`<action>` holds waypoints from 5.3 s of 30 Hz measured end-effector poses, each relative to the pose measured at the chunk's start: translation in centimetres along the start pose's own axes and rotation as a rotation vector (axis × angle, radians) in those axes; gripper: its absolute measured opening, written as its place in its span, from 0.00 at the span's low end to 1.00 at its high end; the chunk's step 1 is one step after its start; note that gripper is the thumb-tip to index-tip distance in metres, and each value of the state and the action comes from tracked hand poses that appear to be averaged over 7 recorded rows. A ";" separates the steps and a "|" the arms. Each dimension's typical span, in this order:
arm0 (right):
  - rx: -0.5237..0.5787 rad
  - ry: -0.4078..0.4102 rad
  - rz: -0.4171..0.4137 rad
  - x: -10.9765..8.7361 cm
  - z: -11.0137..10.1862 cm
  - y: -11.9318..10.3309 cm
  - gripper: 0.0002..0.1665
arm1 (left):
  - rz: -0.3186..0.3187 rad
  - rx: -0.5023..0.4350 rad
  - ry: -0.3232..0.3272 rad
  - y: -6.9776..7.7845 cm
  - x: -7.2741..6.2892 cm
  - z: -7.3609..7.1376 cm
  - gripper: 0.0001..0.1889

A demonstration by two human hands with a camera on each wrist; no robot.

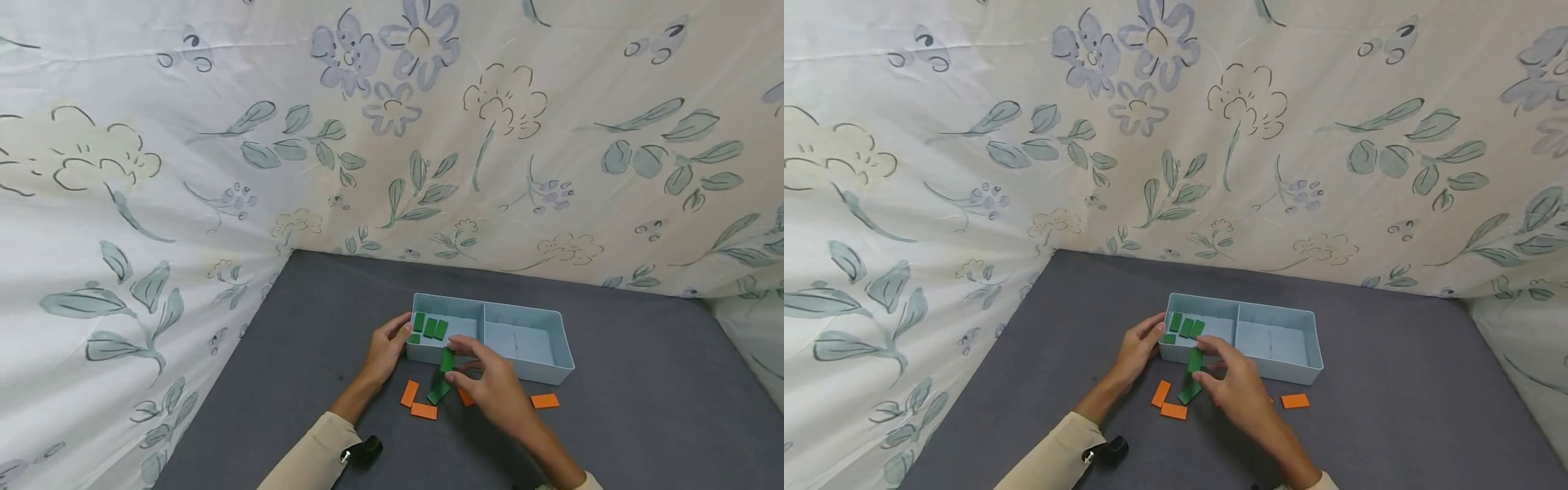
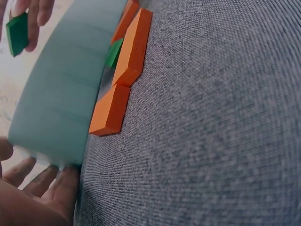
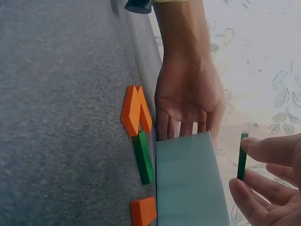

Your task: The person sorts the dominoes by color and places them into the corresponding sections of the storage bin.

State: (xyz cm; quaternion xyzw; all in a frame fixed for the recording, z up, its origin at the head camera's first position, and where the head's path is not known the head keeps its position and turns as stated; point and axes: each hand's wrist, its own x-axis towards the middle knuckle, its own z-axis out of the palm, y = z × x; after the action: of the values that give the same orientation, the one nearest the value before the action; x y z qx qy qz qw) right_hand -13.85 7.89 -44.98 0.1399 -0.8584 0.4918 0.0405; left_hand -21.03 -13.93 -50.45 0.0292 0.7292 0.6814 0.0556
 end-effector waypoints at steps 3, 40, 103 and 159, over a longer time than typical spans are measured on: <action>-0.002 0.019 -0.024 0.4 0.0 0.1 0.38 | 0.001 0.004 0.000 0.0 0.0 0.0 0.24; 0.011 -0.019 0.105 4.8 0.8 1.3 0.35 | 0.027 0.009 -0.005 -0.2 0.1 0.0 0.24; -0.083 -0.284 0.186 9.8 1.3 2.7 0.31 | 0.019 -0.004 -0.025 0.2 0.1 0.0 0.25; 0.030 -0.061 -0.001 1.8 -0.6 1.3 0.25 | 0.026 0.013 -0.018 0.1 0.0 0.1 0.25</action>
State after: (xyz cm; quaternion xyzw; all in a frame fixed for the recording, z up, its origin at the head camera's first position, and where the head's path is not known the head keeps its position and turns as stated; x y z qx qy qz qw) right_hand -15.99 8.64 -45.36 0.1560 -0.8518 0.5000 0.0124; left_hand -21.00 -13.81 -50.39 0.0451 0.7325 0.6772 0.0531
